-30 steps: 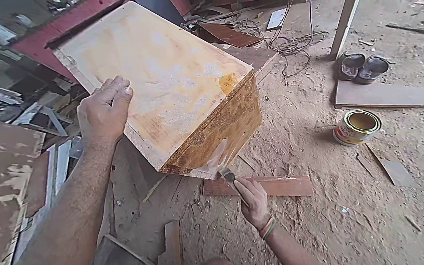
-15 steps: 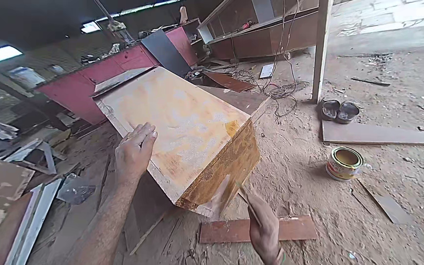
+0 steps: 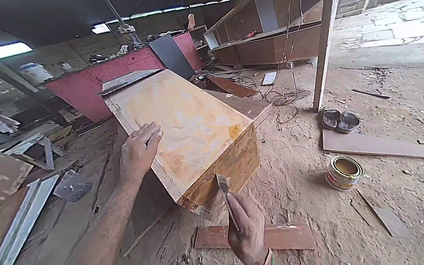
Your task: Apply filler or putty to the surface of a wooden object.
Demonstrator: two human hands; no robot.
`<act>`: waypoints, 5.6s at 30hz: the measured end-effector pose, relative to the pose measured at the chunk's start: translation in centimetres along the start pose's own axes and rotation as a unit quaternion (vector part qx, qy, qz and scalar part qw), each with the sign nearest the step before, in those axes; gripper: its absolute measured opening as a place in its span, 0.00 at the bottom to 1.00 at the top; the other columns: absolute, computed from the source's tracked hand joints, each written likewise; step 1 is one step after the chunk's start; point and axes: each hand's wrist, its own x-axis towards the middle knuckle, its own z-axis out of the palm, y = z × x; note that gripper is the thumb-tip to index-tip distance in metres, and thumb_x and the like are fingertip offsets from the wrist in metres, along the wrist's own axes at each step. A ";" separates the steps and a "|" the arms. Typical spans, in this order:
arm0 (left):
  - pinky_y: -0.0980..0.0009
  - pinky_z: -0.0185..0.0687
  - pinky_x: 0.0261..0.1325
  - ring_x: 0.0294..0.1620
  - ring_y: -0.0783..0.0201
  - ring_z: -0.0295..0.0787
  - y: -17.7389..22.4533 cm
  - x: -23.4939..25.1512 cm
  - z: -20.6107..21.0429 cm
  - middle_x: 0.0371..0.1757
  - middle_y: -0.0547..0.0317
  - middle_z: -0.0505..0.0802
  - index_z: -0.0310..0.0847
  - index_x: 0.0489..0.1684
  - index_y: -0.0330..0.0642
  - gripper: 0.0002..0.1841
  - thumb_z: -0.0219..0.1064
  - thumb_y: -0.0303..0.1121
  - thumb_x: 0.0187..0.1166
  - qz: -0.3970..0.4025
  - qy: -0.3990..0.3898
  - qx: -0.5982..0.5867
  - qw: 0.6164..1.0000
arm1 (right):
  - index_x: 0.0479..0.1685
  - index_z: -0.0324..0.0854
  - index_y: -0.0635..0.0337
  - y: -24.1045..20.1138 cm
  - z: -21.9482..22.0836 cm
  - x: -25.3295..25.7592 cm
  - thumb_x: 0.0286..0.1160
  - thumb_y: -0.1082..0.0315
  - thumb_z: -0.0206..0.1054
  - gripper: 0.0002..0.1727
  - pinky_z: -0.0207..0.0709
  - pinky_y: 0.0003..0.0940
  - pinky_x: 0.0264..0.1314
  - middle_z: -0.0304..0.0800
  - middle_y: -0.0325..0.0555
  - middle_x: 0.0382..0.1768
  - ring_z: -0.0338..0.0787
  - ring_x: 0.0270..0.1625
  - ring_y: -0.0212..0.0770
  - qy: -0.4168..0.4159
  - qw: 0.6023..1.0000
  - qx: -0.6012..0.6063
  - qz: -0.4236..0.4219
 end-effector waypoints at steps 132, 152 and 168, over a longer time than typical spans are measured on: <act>0.60 0.73 0.78 0.53 0.58 0.95 -0.1 -2.4 3.9 0.39 0.47 0.98 0.91 0.30 0.30 0.24 0.49 0.32 0.89 0.037 0.303 -0.301 0.903 | 0.47 0.94 0.46 3.7 -10.0 21.7 0.80 0.69 0.57 0.16 0.86 0.50 0.37 0.97 0.43 0.46 0.96 0.42 0.50 -0.124 0.941 -0.263 -0.175; 0.56 0.74 0.76 0.49 0.56 0.95 -1.2 -2.7 5.2 0.37 0.47 0.98 0.89 0.25 0.33 0.26 0.48 0.35 0.90 0.076 0.329 -0.327 0.882 | 0.39 0.92 0.51 -2.4 -7.3 25.2 0.74 0.68 0.56 0.15 0.79 0.54 0.29 0.93 0.43 0.36 0.93 0.35 0.49 -0.411 0.831 -0.314 -0.203; 0.55 0.75 0.76 0.54 0.54 0.94 -0.9 -2.8 4.8 0.40 0.46 0.97 0.90 0.27 0.32 0.24 0.51 0.36 0.90 0.068 0.321 -0.300 0.896 | 0.53 0.93 0.45 1.8 -10.4 16.0 0.83 0.60 0.58 0.16 0.81 0.61 0.56 0.96 0.43 0.44 0.94 0.50 0.48 -0.424 0.824 -0.319 0.200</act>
